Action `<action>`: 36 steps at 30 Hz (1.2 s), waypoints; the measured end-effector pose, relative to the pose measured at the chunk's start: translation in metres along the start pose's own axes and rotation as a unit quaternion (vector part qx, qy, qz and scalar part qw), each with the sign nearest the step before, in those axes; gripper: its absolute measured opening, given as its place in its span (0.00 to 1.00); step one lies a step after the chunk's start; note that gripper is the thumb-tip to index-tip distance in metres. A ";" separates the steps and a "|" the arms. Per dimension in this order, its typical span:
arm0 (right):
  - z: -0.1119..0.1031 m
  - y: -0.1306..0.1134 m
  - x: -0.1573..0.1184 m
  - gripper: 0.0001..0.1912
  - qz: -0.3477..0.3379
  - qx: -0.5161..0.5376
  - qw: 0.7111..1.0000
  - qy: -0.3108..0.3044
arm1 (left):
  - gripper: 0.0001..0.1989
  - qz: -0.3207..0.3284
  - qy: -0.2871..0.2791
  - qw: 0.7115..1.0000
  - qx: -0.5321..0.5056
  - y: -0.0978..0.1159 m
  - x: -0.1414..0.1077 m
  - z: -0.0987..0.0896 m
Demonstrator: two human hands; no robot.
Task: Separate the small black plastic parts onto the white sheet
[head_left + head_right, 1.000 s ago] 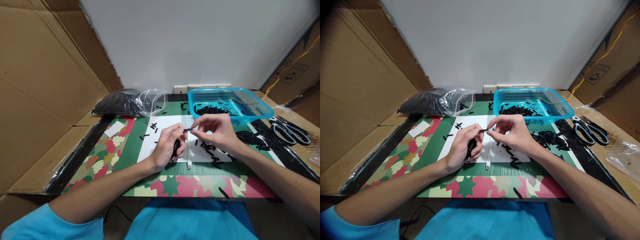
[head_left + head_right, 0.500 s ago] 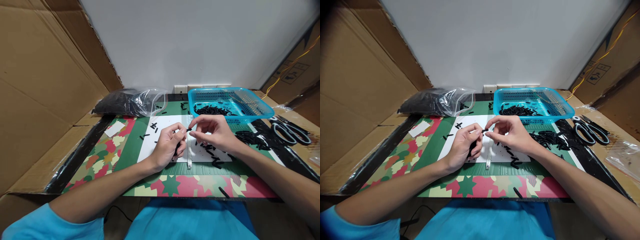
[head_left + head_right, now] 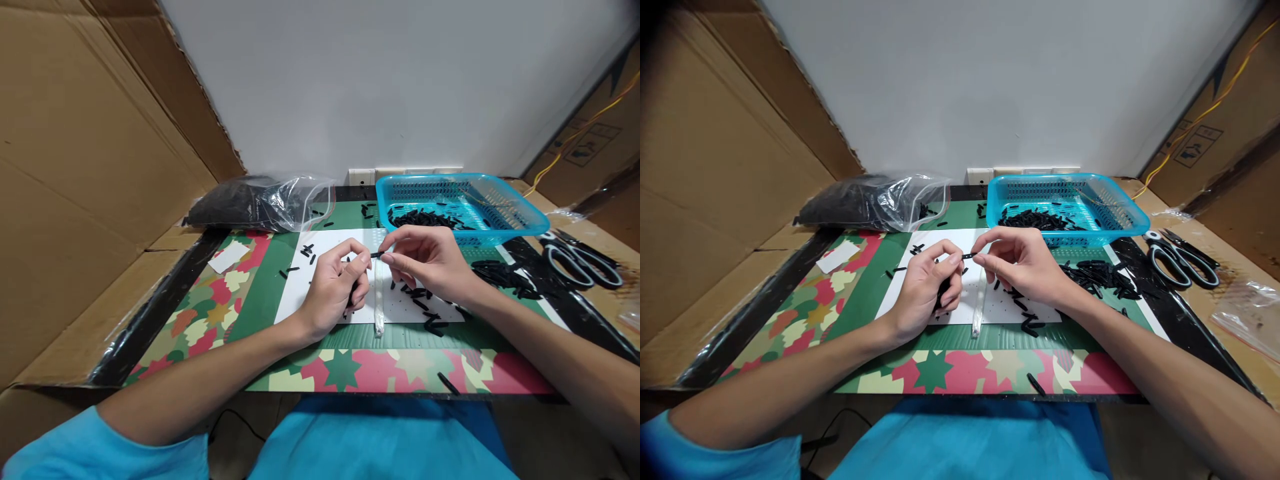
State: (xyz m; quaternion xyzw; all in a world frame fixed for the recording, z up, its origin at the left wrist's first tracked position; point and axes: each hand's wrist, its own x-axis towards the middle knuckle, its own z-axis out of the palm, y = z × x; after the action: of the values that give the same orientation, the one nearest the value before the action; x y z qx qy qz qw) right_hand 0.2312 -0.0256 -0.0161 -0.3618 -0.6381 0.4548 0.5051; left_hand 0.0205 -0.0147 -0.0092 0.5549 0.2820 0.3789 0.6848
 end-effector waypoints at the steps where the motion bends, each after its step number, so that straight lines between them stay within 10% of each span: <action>1: 0.000 -0.001 0.000 0.18 -0.002 -0.001 1.000 0.000 | 0.18 0.000 0.003 1.000 0.001 0.000 0.000 0.000; 22: 0.002 -0.007 -0.004 0.07 -0.114 -0.172 0.978 0.027 | 0.19 -0.002 -0.025 1.000 -0.019 -0.003 0.003 -0.001; 27: -0.013 -0.009 0.000 0.06 -0.178 -0.323 0.918 0.146 | 0.17 -0.031 -0.019 0.999 -0.019 -0.001 0.003 0.000; 32: -0.040 -0.008 0.009 0.10 -0.122 -0.542 0.756 0.347 | 0.17 -0.046 -0.015 0.999 -0.011 0.002 0.000 0.000; 36: -0.033 -0.012 0.006 0.08 -0.177 -0.516 0.796 0.263 | 0.20 -0.041 -0.020 0.999 -0.001 0.001 -0.001 0.001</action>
State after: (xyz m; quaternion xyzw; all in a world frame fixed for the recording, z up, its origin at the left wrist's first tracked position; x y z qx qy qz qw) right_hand 0.2622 -0.0169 -0.0008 -0.5550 -0.6739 -0.1522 0.4633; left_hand 0.0200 -0.0159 -0.0082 0.5497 0.2901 0.3400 0.7057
